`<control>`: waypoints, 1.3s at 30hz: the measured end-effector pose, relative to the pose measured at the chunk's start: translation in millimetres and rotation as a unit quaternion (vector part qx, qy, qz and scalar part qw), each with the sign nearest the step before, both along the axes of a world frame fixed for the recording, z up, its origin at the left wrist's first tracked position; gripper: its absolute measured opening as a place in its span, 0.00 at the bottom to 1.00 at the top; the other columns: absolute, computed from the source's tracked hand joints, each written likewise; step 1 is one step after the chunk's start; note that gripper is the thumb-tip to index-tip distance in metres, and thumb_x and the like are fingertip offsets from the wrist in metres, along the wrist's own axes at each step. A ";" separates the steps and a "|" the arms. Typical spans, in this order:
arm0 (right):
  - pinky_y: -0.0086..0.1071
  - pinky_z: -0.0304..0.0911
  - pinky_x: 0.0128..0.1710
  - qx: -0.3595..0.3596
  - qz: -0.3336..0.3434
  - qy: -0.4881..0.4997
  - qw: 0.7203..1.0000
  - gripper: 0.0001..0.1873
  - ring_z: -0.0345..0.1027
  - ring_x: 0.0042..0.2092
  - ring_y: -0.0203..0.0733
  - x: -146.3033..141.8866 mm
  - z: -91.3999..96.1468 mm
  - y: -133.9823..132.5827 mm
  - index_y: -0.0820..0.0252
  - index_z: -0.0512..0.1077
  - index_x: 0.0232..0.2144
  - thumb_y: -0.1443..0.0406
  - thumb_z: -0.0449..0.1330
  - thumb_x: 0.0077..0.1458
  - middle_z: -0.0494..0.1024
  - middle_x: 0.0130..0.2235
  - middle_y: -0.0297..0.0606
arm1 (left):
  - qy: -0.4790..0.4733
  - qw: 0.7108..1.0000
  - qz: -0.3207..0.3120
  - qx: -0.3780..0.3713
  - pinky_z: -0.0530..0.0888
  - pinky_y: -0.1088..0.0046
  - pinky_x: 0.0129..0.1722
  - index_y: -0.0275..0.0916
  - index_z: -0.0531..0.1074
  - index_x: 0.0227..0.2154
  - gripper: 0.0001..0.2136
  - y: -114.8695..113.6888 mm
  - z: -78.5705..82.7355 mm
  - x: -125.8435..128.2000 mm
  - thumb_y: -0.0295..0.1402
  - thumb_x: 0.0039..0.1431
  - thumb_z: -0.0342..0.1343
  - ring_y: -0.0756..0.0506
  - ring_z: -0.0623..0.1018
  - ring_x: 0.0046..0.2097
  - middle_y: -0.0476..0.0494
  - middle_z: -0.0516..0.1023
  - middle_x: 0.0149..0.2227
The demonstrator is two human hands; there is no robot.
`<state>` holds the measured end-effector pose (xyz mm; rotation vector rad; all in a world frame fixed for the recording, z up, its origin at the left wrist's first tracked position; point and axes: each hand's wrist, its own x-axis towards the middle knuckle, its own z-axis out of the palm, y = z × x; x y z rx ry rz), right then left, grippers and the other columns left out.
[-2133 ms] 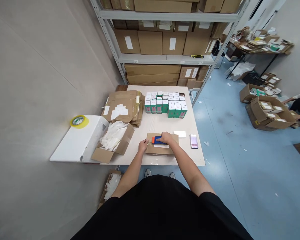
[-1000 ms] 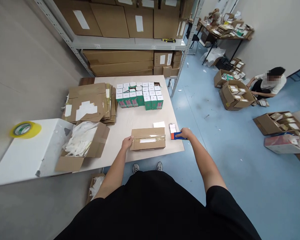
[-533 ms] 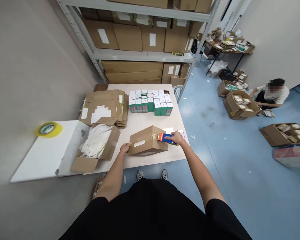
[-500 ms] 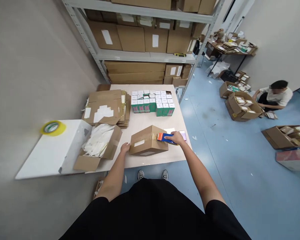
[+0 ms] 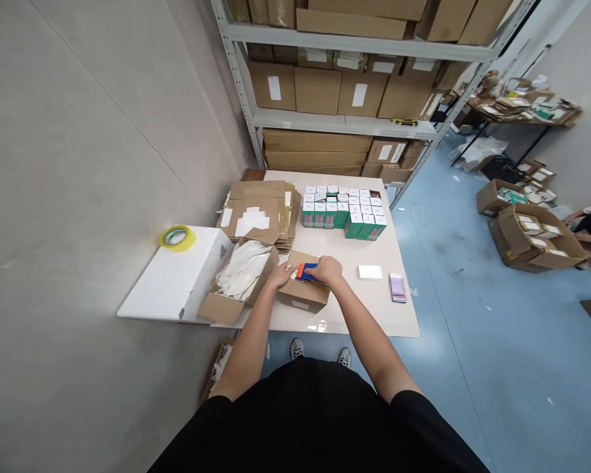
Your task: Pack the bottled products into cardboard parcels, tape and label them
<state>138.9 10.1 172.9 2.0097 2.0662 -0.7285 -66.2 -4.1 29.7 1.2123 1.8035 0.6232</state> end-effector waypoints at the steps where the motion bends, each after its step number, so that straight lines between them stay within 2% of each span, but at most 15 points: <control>1: 0.32 0.65 0.35 -0.002 -0.003 0.001 1.000 0.33 0.80 0.46 0.55 -1.9 0.8 0.7 0.63 0.81 0.46 0.41 0.65 0.54 0.85 0.46 0.54 | 0.006 1.000 0.000 -0.003 0.71 0.66 0.54 0.37 0.80 0.48 0.20 0.4 -0.4 0.6 0.49 0.63 0.64 0.32 0.78 0.58 0.32 0.82 0.54; 5: 0.32 0.64 0.34 0.000 0.003 0.020 1.000 0.26 0.80 0.46 0.52 14.2 1.6 -2.0 0.59 0.82 0.42 0.44 0.65 0.56 0.85 0.45 0.50 | -0.015 1.000 -0.015 0.005 0.71 0.67 0.53 0.38 0.78 0.51 0.18 -2.1 -2.7 11.8 0.46 0.68 0.59 0.34 0.79 0.56 0.33 0.82 0.54; 8: 0.32 0.62 0.33 0.010 -0.014 0.024 1.000 0.27 0.79 0.45 0.51 41.3 0.5 -9.6 0.57 0.80 0.39 0.40 0.65 0.56 0.85 0.44 0.46 | -0.012 1.000 -0.020 0.003 0.71 0.67 0.52 0.38 0.78 0.52 0.18 -5.8 -2.0 33.1 0.46 0.70 0.56 0.35 0.80 0.56 0.33 0.83 0.54; 14: 0.32 0.60 0.32 0.039 -0.076 -0.002 0.996 0.29 0.79 0.43 0.51 109.2 -3.8 -22.7 0.57 0.80 0.36 0.38 0.65 0.55 0.85 0.40 0.47 | 0.031 0.997 -0.062 -0.026 0.72 0.68 0.49 0.42 0.75 0.53 0.19 -11.4 5.3 109.7 0.47 0.73 0.48 0.38 0.80 0.55 0.37 0.83 0.54; 19: 0.32 0.58 0.31 0.026 -0.084 -0.011 0.996 0.30 0.79 0.41 0.51 176.3 -9.4 -18.8 0.58 0.80 0.31 0.37 0.66 0.52 0.85 0.39 0.47 | 0.071 0.991 -0.099 -0.055 0.73 0.66 0.47 0.42 0.74 0.55 0.21 -11.2 13.9 182.2 0.49 0.73 0.46 0.36 0.81 0.54 0.34 0.83 0.53; 23: 0.32 0.56 0.30 0.016 -0.086 -0.014 0.996 0.29 0.78 0.39 0.49 233.4 -13.6 -19.0 0.57 0.79 0.29 0.38 0.68 0.50 0.84 0.35 0.44 | 0.099 0.987 -0.110 -0.058 0.73 0.64 0.47 0.42 0.72 0.59 0.24 -11.4 16.4 219.6 0.51 0.73 0.45 0.35 0.81 0.54 0.32 0.82 0.54; 26: 0.32 0.54 0.28 0.014 -0.104 -0.017 0.994 0.28 0.76 0.36 0.47 286.6 -16.5 -30.1 0.57 0.77 0.26 0.38 0.69 0.49 0.82 0.31 0.41 | 0.113 0.986 -0.106 -0.053 0.73 0.62 0.49 0.41 0.70 0.62 0.26 -11.9 13.3 225.4 0.51 0.73 0.45 0.34 0.81 0.55 0.31 0.82 0.54; 30: 0.33 0.51 0.26 0.006 -0.140 -0.010 0.990 0.29 0.71 0.29 0.42 363.7 -24.4 -52.1 0.57 0.73 0.21 0.39 0.70 0.49 0.77 0.24 0.38 | 0.108 0.988 -0.103 -0.043 0.73 0.62 0.50 0.42 0.71 0.61 0.25 -10.4 5.7 217.5 0.52 0.72 0.46 0.33 0.81 0.56 0.33 0.82 0.55; 32: 0.33 0.51 0.26 0.002 -0.153 0.003 0.988 0.29 0.69 0.27 0.41 390.0 -31.3 -59.8 0.57 0.71 0.20 0.40 0.70 0.49 0.75 0.22 0.37 | 0.097 0.990 -0.100 -0.038 0.74 0.62 0.49 0.43 0.72 0.60 0.24 -8.1 1.9 212.6 0.52 0.71 0.48 0.34 0.81 0.55 0.34 0.82 0.55; 35: 0.33 0.50 0.26 -0.007 -0.162 0.029 0.986 0.29 0.67 0.26 0.40 399.4 -44.5 -63.0 0.57 0.70 0.19 0.40 0.70 0.48 0.75 0.22 0.37 | 0.066 0.993 -0.097 -0.028 0.74 0.65 0.48 0.43 0.74 0.57 0.22 -2.6 -3.3 203.2 0.51 0.71 0.51 0.36 0.82 0.53 0.37 0.83 0.54; 39: 0.32 0.50 0.26 0.012 -0.164 0.058 0.985 0.28 0.68 0.27 0.41 367.4 -60.5 -56.9 0.57 0.70 0.19 0.41 0.70 0.49 0.73 0.22 0.37 | 0.019 0.997 -0.075 -0.010 0.75 0.68 0.48 0.42 0.75 0.54 0.19 5.3 -8.8 179.5 0.48 0.71 0.52 0.39 0.83 0.52 0.38 0.83 0.55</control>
